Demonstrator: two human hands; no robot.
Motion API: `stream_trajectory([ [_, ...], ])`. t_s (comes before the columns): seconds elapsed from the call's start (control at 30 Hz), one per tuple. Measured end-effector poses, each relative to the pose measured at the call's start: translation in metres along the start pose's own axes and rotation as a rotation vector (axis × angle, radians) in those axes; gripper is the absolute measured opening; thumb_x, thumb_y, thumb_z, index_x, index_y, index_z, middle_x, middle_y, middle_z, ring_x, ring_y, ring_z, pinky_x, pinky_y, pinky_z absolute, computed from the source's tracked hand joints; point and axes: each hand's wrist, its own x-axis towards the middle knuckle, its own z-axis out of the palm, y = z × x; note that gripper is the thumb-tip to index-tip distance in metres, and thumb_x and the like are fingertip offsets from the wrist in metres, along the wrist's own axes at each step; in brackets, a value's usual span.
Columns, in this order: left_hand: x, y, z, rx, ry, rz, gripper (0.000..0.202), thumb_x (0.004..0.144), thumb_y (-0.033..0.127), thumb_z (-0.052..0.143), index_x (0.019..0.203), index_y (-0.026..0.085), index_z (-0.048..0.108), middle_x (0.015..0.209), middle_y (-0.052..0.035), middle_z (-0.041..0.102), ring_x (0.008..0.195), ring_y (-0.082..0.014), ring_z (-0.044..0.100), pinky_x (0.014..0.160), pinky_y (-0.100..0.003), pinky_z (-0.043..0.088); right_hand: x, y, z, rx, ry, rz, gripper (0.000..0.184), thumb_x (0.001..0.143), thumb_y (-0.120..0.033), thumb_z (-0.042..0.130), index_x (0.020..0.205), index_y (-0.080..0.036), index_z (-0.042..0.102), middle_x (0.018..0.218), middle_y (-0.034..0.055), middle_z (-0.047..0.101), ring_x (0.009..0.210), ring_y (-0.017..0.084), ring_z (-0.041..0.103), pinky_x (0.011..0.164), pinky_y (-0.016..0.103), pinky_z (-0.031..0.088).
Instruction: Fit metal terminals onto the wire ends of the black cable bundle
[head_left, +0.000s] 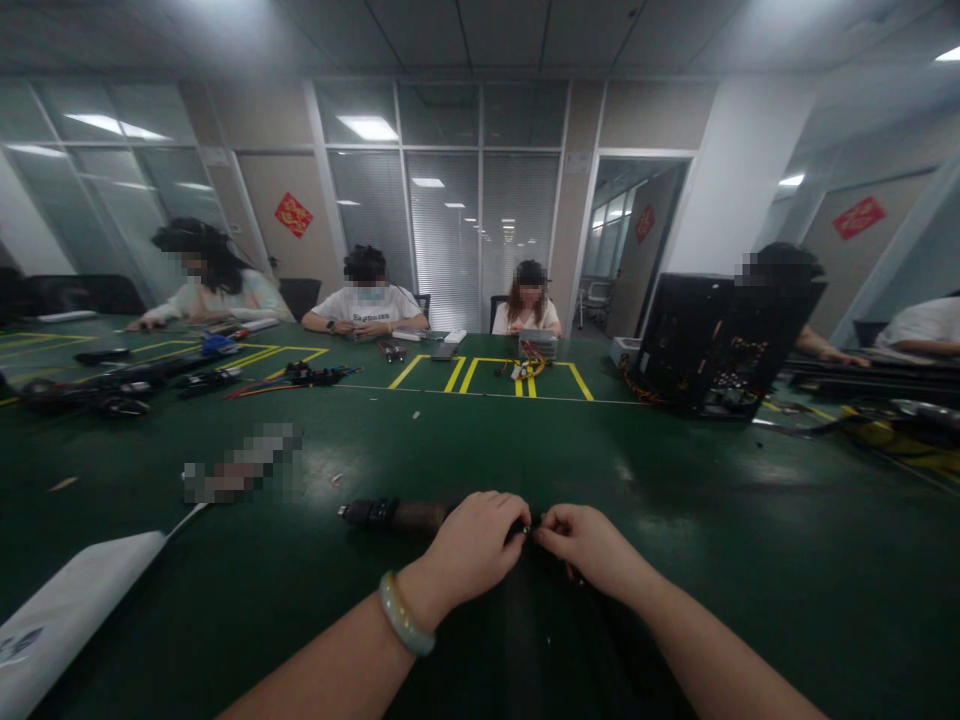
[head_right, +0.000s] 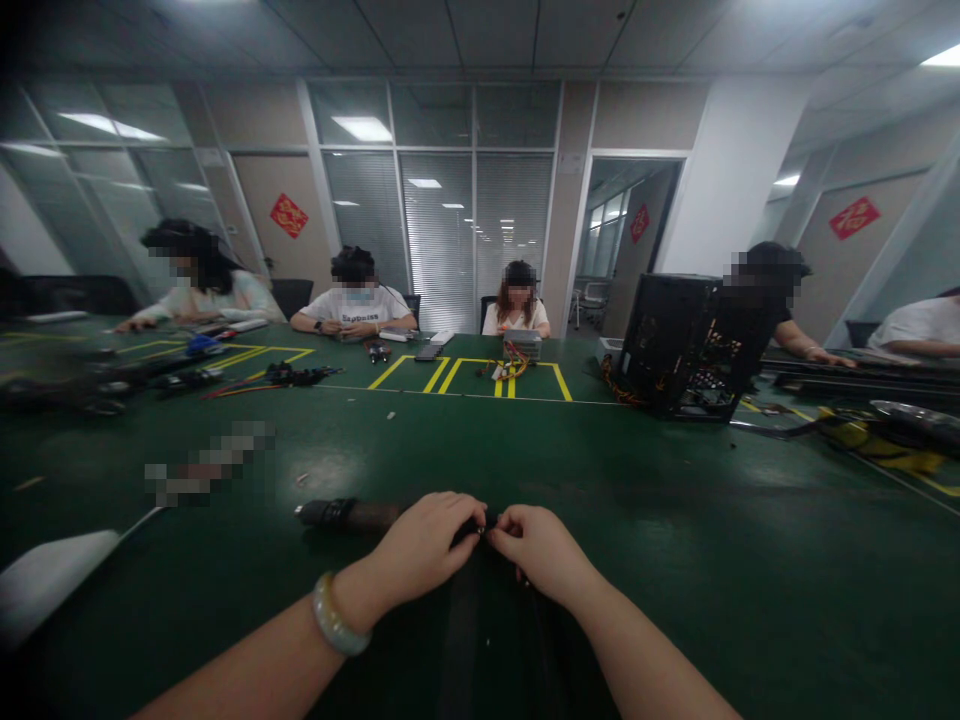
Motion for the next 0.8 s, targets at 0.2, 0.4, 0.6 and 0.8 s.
stream_trajectory([
  [0.2, 0.0005, 0.0014, -0.0003, -0.001, 0.022, 0.003, 0.010, 0.091, 0.021, 0.051, 0.097, 0.020, 0.059, 0.096, -0.0026, 0.063, 0.092, -0.0197, 0.058, 0.087, -0.034, 0.043, -0.0010, -0.0017, -0.0011, -0.017, 0.006, 0.005, 0.019, 0.087, -0.035, 0.057, 0.080, -0.018, 0.060, 0.057, -0.0047, 0.056, 0.043, 0.009, 0.053, 0.040, 0.016, 0.036],
  [0.4, 0.0003, 0.0019, -0.0011, -0.019, 0.027, 0.000, 0.008, 0.091, 0.021, 0.053, 0.096, 0.021, 0.059, 0.095, -0.0016, 0.063, 0.090, -0.0193, 0.057, 0.086, -0.034, 0.043, -0.0019, -0.0024, -0.0014, -0.016, -0.003, 0.000, 0.019, 0.087, -0.035, 0.056, 0.082, -0.017, 0.062, 0.061, -0.0037, 0.058, 0.044, 0.009, 0.054, 0.040, 0.016, 0.037],
  [0.6, 0.0011, 0.0014, 0.0005, -0.030, 0.036, -0.013, 0.008, 0.091, 0.020, 0.052, 0.094, 0.021, 0.059, 0.094, -0.0011, 0.063, 0.089, -0.0192, 0.057, 0.085, -0.034, 0.043, -0.0004, 0.0003, 0.0002, -0.020, 0.002, 0.015, 0.018, 0.088, -0.035, 0.056, 0.082, -0.018, 0.061, 0.060, -0.0042, 0.057, 0.043, 0.009, 0.053, 0.038, 0.015, 0.036],
  [0.8, 0.0010, 0.0015, -0.0007, -0.043, 0.036, -0.013, 0.007, 0.089, 0.020, 0.054, 0.093, 0.021, 0.059, 0.093, -0.0009, 0.063, 0.087, -0.0187, 0.058, 0.085, -0.034, 0.043, -0.0011, -0.0008, -0.0004, -0.007, -0.006, 0.003, 0.019, 0.088, -0.035, 0.056, 0.082, -0.017, 0.061, 0.060, -0.0041, 0.056, 0.043, 0.009, 0.054, 0.039, 0.015, 0.037],
])
